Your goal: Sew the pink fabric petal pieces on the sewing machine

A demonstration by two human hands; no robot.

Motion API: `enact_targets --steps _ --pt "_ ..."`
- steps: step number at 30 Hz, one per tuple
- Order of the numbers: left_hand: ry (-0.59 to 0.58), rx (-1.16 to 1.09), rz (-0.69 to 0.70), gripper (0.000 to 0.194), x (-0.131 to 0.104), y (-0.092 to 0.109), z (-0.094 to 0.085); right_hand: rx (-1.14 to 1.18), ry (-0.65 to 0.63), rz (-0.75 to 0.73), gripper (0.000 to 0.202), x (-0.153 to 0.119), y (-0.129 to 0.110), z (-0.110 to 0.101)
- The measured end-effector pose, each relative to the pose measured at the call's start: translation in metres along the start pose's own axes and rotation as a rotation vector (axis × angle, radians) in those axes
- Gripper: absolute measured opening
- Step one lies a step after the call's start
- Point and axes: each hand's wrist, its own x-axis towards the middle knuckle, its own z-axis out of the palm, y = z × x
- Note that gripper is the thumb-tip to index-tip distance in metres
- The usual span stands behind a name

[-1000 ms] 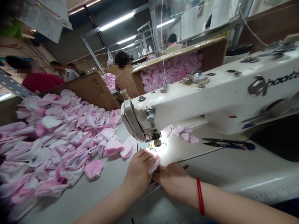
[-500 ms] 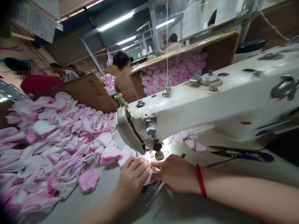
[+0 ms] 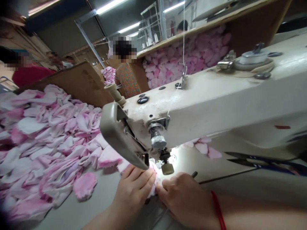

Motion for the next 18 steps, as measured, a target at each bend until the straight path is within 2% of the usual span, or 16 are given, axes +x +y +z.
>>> enact_targets --steps 6,9,14,18 --pt "0.033 0.009 -0.041 0.026 0.003 0.001 0.004 -0.038 0.028 0.012 0.008 -0.001 -0.005 0.005" --pt "0.019 0.019 -0.047 0.025 0.001 0.001 0.006 0.017 0.005 -0.014 0.008 -0.002 0.002 0.000" --pt "0.048 -0.146 -0.012 0.023 0.000 -0.011 0.007 0.007 -0.005 -0.072 0.014 -0.001 0.021 -0.009" --pt "0.017 -0.204 0.025 0.025 0.003 -0.018 0.002 0.033 -0.073 -0.042 0.018 0.001 0.014 -0.007"
